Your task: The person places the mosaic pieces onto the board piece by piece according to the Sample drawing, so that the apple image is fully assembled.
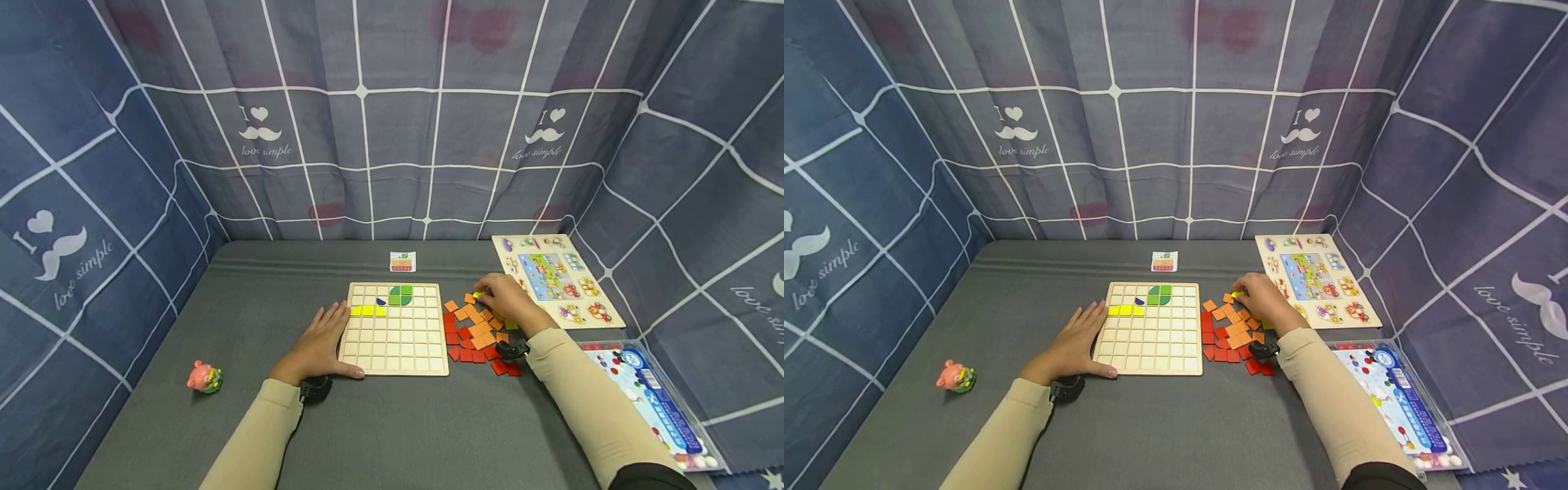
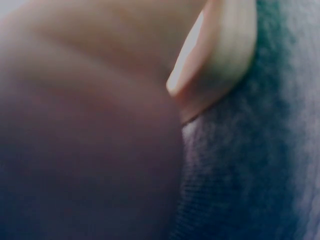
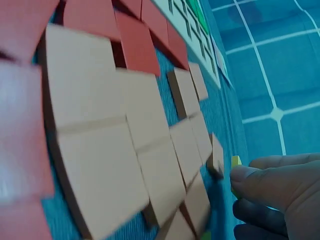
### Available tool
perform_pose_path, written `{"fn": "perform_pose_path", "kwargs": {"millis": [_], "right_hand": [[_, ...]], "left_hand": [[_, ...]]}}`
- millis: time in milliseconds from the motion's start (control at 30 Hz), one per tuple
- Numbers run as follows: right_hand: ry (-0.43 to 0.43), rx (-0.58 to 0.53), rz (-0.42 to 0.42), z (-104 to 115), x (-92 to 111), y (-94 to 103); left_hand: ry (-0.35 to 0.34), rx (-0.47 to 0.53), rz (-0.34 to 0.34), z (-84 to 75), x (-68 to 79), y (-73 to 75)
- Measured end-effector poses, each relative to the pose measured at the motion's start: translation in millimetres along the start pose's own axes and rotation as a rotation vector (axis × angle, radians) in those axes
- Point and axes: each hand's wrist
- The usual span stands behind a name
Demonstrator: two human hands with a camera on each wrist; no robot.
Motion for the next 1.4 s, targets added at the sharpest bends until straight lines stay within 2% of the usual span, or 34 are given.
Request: {"fn": "perform_pose_path", "kwargs": {"millis": [233, 433, 633, 733, 1000, 1233, 1400], "right_hand": [[0.101, -0.009, -0.016, 22.4, -7.1, -15.3], [0.162, -0.072, -0.006, 49.2, -12.9, -28.2], [0.271, -0.092, -0.023, 68.9, -21.7, -42.8], [0.284, -0.111, -0.012, 78.2, -25.3, -49.3], [0.246, -0.151, 0.069, 103.6, -33.1, -62.3], [0.303, -0.118, 0.046, 119.2, -39.5, -75.8], [0.302, -0.115, 0.041, 126.3, -41.1, -84.6]], "left_hand": [[0.009, 0.005, 0.002, -0.2, 1.1, -0.5], [0.005, -0.007, -0.003, -0.8, 1.5, -0.5], [0.005, -0.015, 0.002, -1.6, 1.3, 0.0], [0.007, -0.015, 0.006, -1.2, 1.1, -0.2], [-0.003, -0.021, 0.001, 0.4, 0.3, -0.7], [0.005, -0.016, 0.007, 0.2, -0.2, 0.1], [0.009, -0.016, 0.009, 0.4, 0.2, 0.2]]}}
Point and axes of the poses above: each hand's wrist, its own x-axis away from the middle knuckle, its own y-axis out of the back of the hand, z = x × y, and after that the axes turned 7 degrees about -z, right-handed
